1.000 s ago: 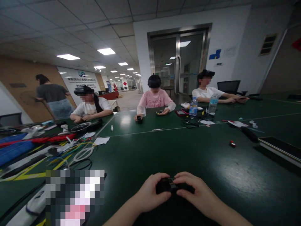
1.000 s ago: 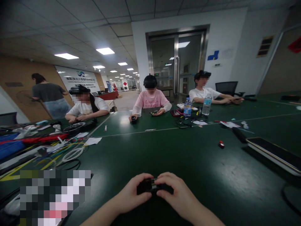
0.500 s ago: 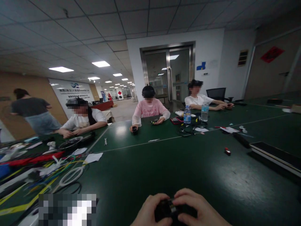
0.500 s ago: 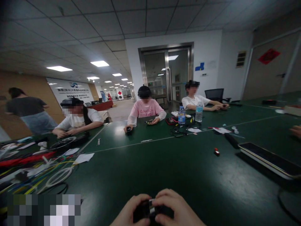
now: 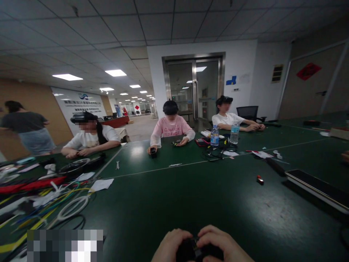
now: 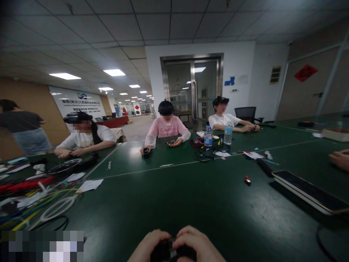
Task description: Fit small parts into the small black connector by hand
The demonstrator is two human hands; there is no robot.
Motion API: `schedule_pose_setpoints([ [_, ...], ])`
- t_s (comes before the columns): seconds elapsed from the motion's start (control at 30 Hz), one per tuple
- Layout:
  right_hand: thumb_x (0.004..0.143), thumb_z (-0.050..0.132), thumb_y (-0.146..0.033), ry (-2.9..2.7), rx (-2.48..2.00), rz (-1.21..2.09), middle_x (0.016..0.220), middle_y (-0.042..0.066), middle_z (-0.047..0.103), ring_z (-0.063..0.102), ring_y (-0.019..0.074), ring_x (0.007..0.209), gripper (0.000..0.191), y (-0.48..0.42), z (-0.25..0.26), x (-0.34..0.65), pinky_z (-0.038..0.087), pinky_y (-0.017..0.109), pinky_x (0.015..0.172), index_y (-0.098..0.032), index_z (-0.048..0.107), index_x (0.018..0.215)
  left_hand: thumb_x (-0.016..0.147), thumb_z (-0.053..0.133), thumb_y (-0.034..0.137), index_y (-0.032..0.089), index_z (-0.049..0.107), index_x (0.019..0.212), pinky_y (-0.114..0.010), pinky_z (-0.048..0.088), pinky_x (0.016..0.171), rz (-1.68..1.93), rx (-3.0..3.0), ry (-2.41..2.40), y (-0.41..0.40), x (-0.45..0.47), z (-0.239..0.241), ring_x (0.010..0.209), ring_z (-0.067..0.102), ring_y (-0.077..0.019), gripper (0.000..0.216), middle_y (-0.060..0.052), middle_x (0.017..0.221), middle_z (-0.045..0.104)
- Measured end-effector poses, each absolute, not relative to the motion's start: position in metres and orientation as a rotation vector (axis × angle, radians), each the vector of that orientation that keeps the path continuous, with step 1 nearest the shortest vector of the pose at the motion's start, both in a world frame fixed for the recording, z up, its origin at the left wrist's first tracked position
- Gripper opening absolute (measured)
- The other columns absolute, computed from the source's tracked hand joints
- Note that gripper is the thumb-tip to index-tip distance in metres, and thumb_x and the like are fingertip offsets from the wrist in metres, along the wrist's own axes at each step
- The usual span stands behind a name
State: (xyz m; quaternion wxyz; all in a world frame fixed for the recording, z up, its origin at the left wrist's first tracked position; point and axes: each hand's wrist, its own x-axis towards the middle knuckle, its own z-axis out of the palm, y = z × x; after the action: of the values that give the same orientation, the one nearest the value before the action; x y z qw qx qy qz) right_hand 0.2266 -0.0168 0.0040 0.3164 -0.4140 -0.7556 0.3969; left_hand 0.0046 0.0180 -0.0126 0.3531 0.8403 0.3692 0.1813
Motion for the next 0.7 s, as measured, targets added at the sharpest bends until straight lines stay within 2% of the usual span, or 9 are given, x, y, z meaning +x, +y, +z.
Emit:
schedule_pose_setpoints([
  [0.17,0.067,0.063,-0.008,-2.006,-1.288,0.968,0.109,0.004,0.064,0.057,0.0219,0.105,0.033,-0.020,0.010,0.223,0.041,0.035,0.094,-0.025,0.067,0.094,0.068,0.069,0.027,0.022,0.058,0.112,-0.035,0.040,0.086,0.485,2.291,1.057,0.015,0.011,-0.009,0.097,0.051,-0.0255,0.046,-0.008,0.106,0.056],
  [0.37,0.067,0.063,-0.007,-2.011,-1.341,0.917,0.105,0.004,0.066,0.057,0.0211,0.102,0.037,-0.024,0.019,0.222,0.043,0.034,0.092,-0.025,0.066,0.099,0.069,0.062,0.017,0.020,0.053,0.119,-0.036,0.039,0.089,0.479,2.302,1.082,0.003,0.014,0.009,0.099,0.050,-0.0244,0.051,-0.008,0.109,0.056],
  [0.53,0.069,0.062,-0.009,-2.013,-1.327,0.873,0.107,0.004,0.066,0.057,0.0211,0.104,0.037,-0.022,0.014,0.223,0.043,0.035,0.094,-0.024,0.065,0.102,0.072,0.059,0.016,0.021,0.055,0.116,-0.035,0.040,0.089,0.525,2.329,1.128,0.001,0.016,0.010,0.100,0.049,-0.0235,0.045,-0.007,0.110,0.055],
  [0.7,0.073,0.062,-0.013,-2.010,-1.341,0.846,0.115,0.005,0.062,0.055,0.0213,0.109,0.033,-0.019,0.009,0.224,0.039,0.038,0.099,-0.023,0.065,0.104,0.080,0.058,0.028,0.022,0.052,0.123,-0.037,0.039,0.091,0.501,2.351,1.166,0.000,0.014,0.010,0.102,0.048,-0.0248,0.044,-0.007,0.113,0.054],
])
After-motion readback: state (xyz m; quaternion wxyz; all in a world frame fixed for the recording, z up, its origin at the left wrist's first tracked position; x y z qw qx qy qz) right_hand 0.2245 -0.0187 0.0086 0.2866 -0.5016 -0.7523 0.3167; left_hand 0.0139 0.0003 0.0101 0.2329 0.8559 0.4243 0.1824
